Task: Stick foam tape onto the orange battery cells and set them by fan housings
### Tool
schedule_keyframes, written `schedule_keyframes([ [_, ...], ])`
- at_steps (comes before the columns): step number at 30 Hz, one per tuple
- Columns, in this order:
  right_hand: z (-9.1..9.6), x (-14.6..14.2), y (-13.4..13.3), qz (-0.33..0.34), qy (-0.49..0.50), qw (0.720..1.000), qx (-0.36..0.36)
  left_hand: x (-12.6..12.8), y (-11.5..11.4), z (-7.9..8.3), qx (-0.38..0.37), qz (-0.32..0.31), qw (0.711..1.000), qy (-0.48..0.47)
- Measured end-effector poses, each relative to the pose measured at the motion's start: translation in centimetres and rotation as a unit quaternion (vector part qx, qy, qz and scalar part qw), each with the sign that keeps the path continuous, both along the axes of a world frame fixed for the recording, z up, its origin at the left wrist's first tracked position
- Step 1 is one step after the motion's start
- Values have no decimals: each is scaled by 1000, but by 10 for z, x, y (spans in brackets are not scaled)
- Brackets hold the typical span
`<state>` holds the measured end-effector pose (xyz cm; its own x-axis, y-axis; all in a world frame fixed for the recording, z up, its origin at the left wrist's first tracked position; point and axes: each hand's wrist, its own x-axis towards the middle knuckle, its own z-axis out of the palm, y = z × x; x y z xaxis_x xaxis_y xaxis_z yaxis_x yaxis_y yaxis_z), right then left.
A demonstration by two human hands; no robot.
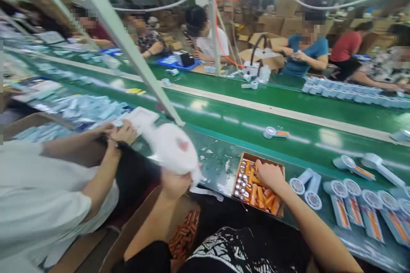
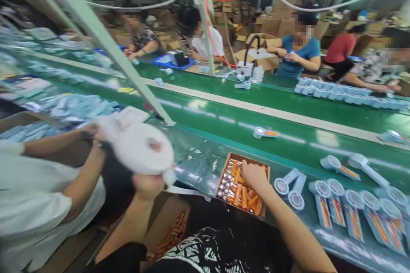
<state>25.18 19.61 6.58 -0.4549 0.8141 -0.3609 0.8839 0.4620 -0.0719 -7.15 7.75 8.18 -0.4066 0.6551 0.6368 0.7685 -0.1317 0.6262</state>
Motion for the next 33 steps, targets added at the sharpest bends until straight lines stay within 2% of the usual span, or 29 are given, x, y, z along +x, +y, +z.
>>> schedule_keyframes([
  [4,-16,-4,5,13,-23,999,18,30,22,-55,-64,-117,991,-22],
  [6,-19,3,8,-14,-5,1000,3,48,24,-78,-92,-164,982,-17],
  [8,-19,19,14,-70,84,994,-26,64,21,-91,-104,-191,976,27],
  [9,-17,29,16,-103,162,980,-43,69,20,-93,-103,-202,972,56],
  [10,-15,39,18,-133,257,956,-57,73,19,-92,-96,-213,969,85],
  [11,-12,49,19,-157,355,919,-69,76,19,-90,-89,-225,964,112],
  [13,-6,63,14,-194,518,828,-87,79,22,-81,-80,-253,951,157],
  [14,-3,66,9,-208,570,789,-95,80,24,-77,-81,-269,943,176],
  [15,1,67,2,-219,603,760,-103,82,27,-72,-85,-285,935,192],
  [17,10,63,-17,-235,627,733,-117,86,30,-65,-91,-307,921,222],
  [19,19,55,-35,-240,631,728,-118,90,30,-62,-89,-312,913,246],
  [21,27,48,-45,-236,626,737,-92,93,30,-62,-78,-306,912,260],
  [26,36,48,-51,-207,563,800,-26,92,33,-65,-75,-315,901,289],
  [29,36,46,-54,-212,509,834,-5,95,30,-62,-73,-316,893,311],
  [31,35,44,-54,-207,492,845,-11,99,29,-56,-65,-314,887,331],
  [33,33,45,-53,-198,503,841,-34,102,30,-47,-59,-316,877,358],
])
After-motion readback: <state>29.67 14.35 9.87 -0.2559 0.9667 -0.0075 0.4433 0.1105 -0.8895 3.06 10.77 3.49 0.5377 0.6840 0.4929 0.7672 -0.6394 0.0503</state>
